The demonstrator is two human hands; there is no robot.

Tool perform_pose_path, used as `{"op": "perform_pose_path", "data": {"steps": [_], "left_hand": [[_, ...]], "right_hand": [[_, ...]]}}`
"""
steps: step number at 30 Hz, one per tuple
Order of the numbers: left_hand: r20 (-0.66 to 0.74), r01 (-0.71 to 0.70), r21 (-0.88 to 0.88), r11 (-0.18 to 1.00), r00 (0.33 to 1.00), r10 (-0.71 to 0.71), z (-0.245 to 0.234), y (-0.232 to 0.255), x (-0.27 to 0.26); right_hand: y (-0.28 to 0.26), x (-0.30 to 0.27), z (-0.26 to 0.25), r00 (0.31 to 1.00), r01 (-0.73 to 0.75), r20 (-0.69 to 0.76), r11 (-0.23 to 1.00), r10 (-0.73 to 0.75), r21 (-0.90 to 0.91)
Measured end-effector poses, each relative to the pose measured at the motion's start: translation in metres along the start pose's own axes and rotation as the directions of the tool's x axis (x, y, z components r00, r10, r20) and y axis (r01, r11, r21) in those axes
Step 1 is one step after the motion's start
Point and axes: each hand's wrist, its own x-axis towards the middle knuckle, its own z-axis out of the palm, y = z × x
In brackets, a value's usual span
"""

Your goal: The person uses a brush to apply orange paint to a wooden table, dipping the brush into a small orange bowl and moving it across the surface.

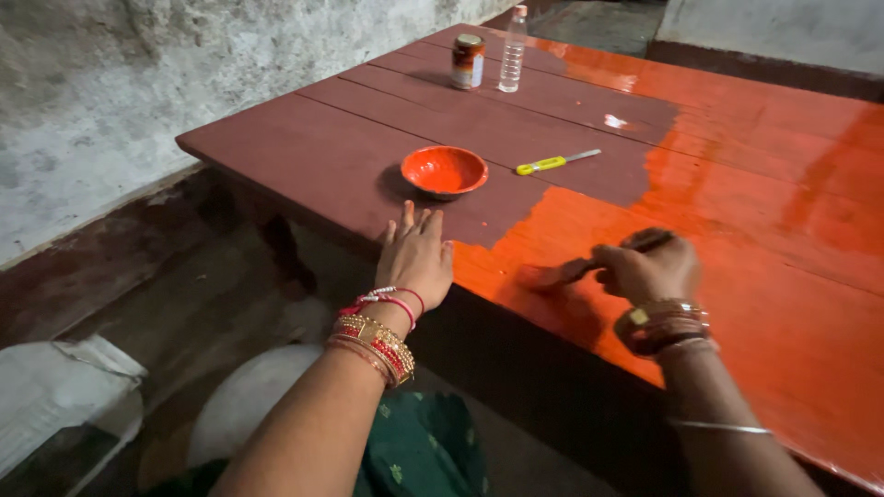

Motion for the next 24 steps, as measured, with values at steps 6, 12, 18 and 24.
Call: {"op": "perform_pose_path", "data": {"steps": [6, 12, 18, 24], "left_hand": [[-0.007, -0.052, -0.060, 0.997, 0.999, 0.052, -0.006, 0.030, -0.004], [-0.035, -0.162, -0.028, 0.986, 0.986, 0.161, -0.005, 0.060, -0.007], [-0.082, -0.159, -0.024, 0.987, 0.984, 0.157, -0.014, 0.060, -0.011], [-0.068, -0.112, -0.003, 0.994, 0.991, 0.112, -0.025, 0.047, -0.012]], "right_hand": [[-0.035, -0.024, -0.067, 0.986, 0.027, -0.117, 0.800, -0.121, -0.599], [-0.031, -0.024, -0.071, 0.975, 0.144, -0.171, 0.990, -0.142, -0.004], [0.015, -0.039, 0.021, 0.999, 0.036, -0.001, 0.916, -0.038, 0.400], [0.008, -0.062, 0.004, 0.999, -0.020, -0.026, 0.983, 0.026, 0.183]]}}
